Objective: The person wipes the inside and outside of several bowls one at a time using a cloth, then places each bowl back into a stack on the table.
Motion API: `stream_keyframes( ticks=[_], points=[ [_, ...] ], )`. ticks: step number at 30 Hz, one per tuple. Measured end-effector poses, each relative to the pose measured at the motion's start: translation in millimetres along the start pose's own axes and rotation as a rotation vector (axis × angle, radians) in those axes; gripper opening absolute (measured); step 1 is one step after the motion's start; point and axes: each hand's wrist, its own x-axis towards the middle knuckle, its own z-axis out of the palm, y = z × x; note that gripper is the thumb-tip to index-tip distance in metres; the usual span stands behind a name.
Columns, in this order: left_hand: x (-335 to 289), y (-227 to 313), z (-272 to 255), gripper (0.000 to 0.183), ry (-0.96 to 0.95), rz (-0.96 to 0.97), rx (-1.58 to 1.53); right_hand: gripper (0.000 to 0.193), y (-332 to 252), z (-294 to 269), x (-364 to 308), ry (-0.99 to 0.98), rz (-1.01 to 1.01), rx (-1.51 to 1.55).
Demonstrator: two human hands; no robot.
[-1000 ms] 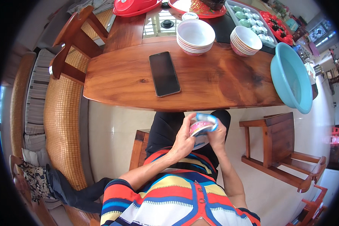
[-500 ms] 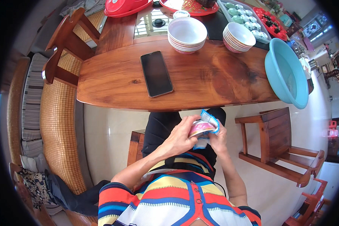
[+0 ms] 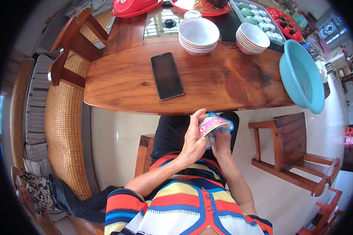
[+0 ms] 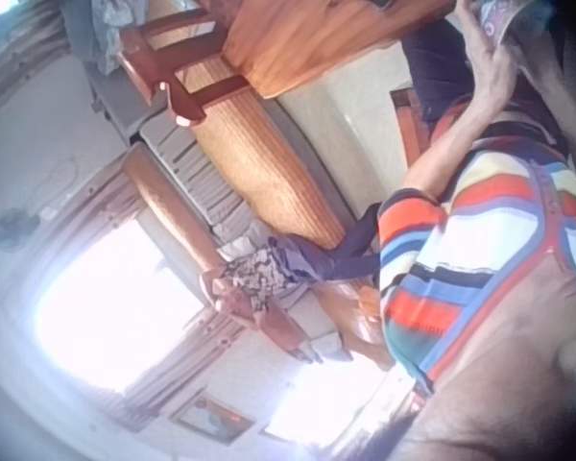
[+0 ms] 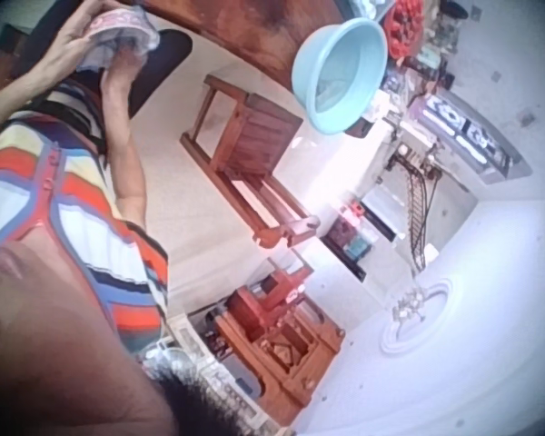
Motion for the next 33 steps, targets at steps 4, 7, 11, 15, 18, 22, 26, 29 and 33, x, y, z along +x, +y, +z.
stream_keyframes(
  ticks=[4,7,11,15,18,22,26,29,33],
  points=[
    [-1,-8,3,0.067,0.013,0.077,-0.069,0.033,-5,15,-17,0.07,0.248,0.34],
    [0,-2,-5,0.062,-0.085,0.059,0.139,0.029,-21,4,-14,0.015,0.058,-0.034],
    [11,20,-17,0.06,-0.343,0.067,0.486,0.017,-49,-24,-3,-0.16,-0.309,-0.644],
    [2,13,-5,0.061,-0.374,0.103,0.697,0.02,-83,4,-12,-0.234,-0.716,-1.237],
    [0,12,-4,0.059,-0.308,0.083,0.534,0.018,-85,9,-12,-0.171,-0.744,-1.187],
    [-2,5,-6,0.06,-0.185,-0.033,0.236,0.009,-59,-1,-3,-0.066,-0.429,-0.887],
    [1,2,1,0.062,-0.065,0.05,0.109,0.02,-15,0,3,0.067,-0.011,-0.029],
    [-1,1,4,0.057,-0.016,0.139,0.101,0.033,-14,20,-13,0.072,0.243,0.474],
    [0,8,-3,0.058,-0.087,0.113,0.212,0.035,-25,14,-18,-0.022,0.145,0.233]
  ],
)
